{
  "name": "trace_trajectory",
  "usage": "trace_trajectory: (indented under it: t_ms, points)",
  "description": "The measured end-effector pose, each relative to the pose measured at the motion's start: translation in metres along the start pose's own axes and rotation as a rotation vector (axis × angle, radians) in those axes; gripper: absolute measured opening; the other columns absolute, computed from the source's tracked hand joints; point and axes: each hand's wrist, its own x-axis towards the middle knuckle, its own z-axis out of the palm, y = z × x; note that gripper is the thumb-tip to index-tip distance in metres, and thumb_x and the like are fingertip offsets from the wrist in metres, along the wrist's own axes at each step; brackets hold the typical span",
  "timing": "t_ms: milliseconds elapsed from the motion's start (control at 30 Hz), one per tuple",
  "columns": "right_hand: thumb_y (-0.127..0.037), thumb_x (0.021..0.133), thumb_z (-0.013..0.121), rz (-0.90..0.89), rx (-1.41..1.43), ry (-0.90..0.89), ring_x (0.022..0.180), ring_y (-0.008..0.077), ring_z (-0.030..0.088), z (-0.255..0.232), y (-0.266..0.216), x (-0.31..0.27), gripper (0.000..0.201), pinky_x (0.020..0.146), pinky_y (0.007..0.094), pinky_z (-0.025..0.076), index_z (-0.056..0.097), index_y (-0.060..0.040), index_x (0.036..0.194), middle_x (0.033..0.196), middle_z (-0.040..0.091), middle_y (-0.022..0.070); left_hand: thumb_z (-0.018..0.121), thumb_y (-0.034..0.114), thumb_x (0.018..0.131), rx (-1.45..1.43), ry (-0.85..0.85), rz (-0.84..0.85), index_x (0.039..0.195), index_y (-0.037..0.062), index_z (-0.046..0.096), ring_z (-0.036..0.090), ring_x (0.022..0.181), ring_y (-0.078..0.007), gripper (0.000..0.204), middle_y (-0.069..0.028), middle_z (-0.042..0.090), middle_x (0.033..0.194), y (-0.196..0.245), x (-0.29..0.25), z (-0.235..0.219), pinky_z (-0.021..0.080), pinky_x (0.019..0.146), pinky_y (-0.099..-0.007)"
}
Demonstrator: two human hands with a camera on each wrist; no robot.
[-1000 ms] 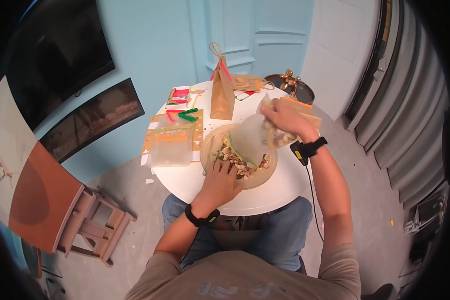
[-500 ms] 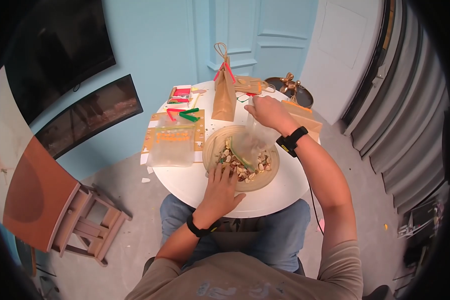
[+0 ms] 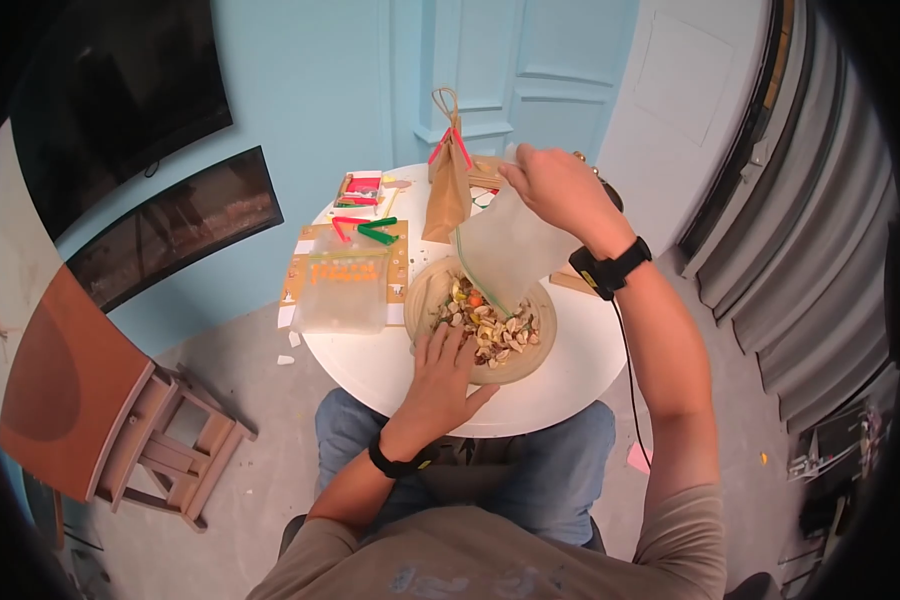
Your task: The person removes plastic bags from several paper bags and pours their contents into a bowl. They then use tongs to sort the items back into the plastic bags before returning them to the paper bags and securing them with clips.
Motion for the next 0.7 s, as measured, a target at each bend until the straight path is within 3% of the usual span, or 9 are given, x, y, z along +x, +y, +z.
trace_trajectory:
  t_ms: [100, 133, 200, 233, 300, 333, 433, 533, 700]
  points:
    - [-0.038, 0.115, 0.06, 0.064, 0.1, 0.097, 0.088, 0.0525, 0.069, -0.018, -0.002, -0.016, 0.047, 0.078, 0.0612, 0.054, 0.065, 0.0047, 0.097, 0.088, 0.072, 0.0309, 0.08, 0.042, 0.105, -0.343, 0.078, -0.098, 0.157, -0.0096, 0.055, 0.046, 0.156, -0.045, 0.077, -0.0324, 0.052, 0.161, -0.006, 0.013, 0.004, 0.038, 0.129, -0.0553]
    - [-0.038, 0.115, 0.06, 0.09, 0.144, 0.136, 0.088, 0.0534, 0.068, -0.022, -0.001, -0.024, 0.047, 0.078, 0.0612, 0.053, 0.064, 0.0052, 0.097, 0.087, 0.071, 0.0315, 0.078, 0.038, 0.106, -0.545, 0.08, -0.224, 0.155, -0.0086, 0.055, 0.052, 0.15, -0.0407, 0.072, -0.0294, 0.055, 0.159, -0.004, 0.02, 0.002, 0.044, 0.124, -0.0511]
    - [-0.039, 0.114, 0.062, 0.128, 0.248, 0.235, 0.08, 0.0494, 0.067, -0.024, 0.002, -0.045, 0.048, 0.073, 0.0567, 0.052, 0.062, 0.006, 0.096, 0.082, 0.067, 0.0301, 0.076, 0.032, 0.11, -0.949, 0.083, -0.475, 0.153, -0.0067, 0.057, 0.066, 0.138, -0.0321, 0.061, -0.0235, 0.061, 0.153, 0.0, 0.035, -0.002, 0.055, 0.113, -0.0427]
    - [-0.039, 0.114, 0.063, 0.152, 0.3, 0.287, 0.077, 0.0474, 0.067, -0.024, 0.004, -0.057, 0.049, 0.071, 0.0545, 0.052, 0.061, 0.0063, 0.095, 0.079, 0.064, 0.0294, 0.076, 0.029, 0.111, -1.13, 0.128, -0.5, 0.148, -0.0055, 0.06, 0.069, 0.127, -0.0273, 0.053, -0.0198, 0.066, 0.145, -0.002, 0.04, -0.003, 0.057, 0.107, -0.0395]
    - [-0.037, 0.114, 0.066, 0.214, 0.401, 0.325, 0.07, 0.0333, 0.064, -0.012, 0.013, -0.082, 0.046, 0.067, 0.0458, 0.05, 0.064, 0.004, 0.094, 0.075, 0.063, 0.0201, 0.074, 0.022, 0.113, -1.495, 0.215, -0.544, 0.138, -0.003, 0.067, 0.076, 0.107, -0.0179, 0.036, -0.0124, 0.074, 0.129, -0.009, 0.048, -0.003, 0.061, 0.093, -0.0329]
    - [-0.037, 0.113, 0.067, 0.247, 0.452, 0.342, 0.066, 0.0263, 0.062, -0.005, 0.018, -0.094, 0.044, 0.065, 0.0414, 0.049, 0.065, 0.0029, 0.094, 0.073, 0.063, 0.0154, 0.073, 0.02, 0.113, -1.48, 0.24, -0.517, 0.132, -0.0021, 0.069, 0.075, 0.1, -0.0158, 0.03, -0.01, 0.075, 0.12, -0.008, 0.049, -0.005, 0.061, 0.09, -0.0315]
    - [-0.033, 0.112, 0.071, 0.449, 1.081, 0.369, 0.069, 0.0083, 0.055, 0.012, 0.037, -0.121, 0.035, 0.063, 0.0311, 0.045, 0.073, -0.0007, 0.097, 0.077, 0.064, 0.0005, 0.073, 0.015, 0.113, -1.406, 0.27, -0.44, 0.118, -0.0001, 0.074, 0.073, 0.086, -0.0112, 0.016, -0.0045, 0.077, 0.099, -0.004, 0.049, -0.01, 0.06, 0.08, -0.0281]
    - [-0.026, 0.11, 0.073, 0.528, 1.222, 0.256, 0.073, 0.0035, 0.056, 0.03, 0.06, -0.144, 0.025, 0.063, 0.0269, 0.044, 0.077, -0.0028, 0.103, 0.086, 0.068, -0.0054, 0.073, 0.014, 0.112, -1.268, 0.209, -0.392, 0.112, 0.0004, 0.076, 0.071, 0.081, -0.0099, 0.014, -0.0033, 0.077, 0.092, -0.005, 0.044, -0.019, 0.059, 0.076, -0.0268]
    - [-0.018, 0.109, 0.07, 0.625, 1.34, 0.441, 0.072, 0.0049, 0.057, 0.054, 0.071, -0.171, 0.018, 0.064, 0.0249, 0.044, 0.076, -0.0022, 0.102, 0.087, 0.069, -0.004, 0.074, 0.011, 0.111, -1.132, 0.225, -0.46, 0.109, -0.0006, 0.077, 0.07, 0.076, -0.0094, 0.012, -0.0023, 0.075, 0.085, -0.006, 0.046, -0.028, 0.057, 0.072, -0.0263]
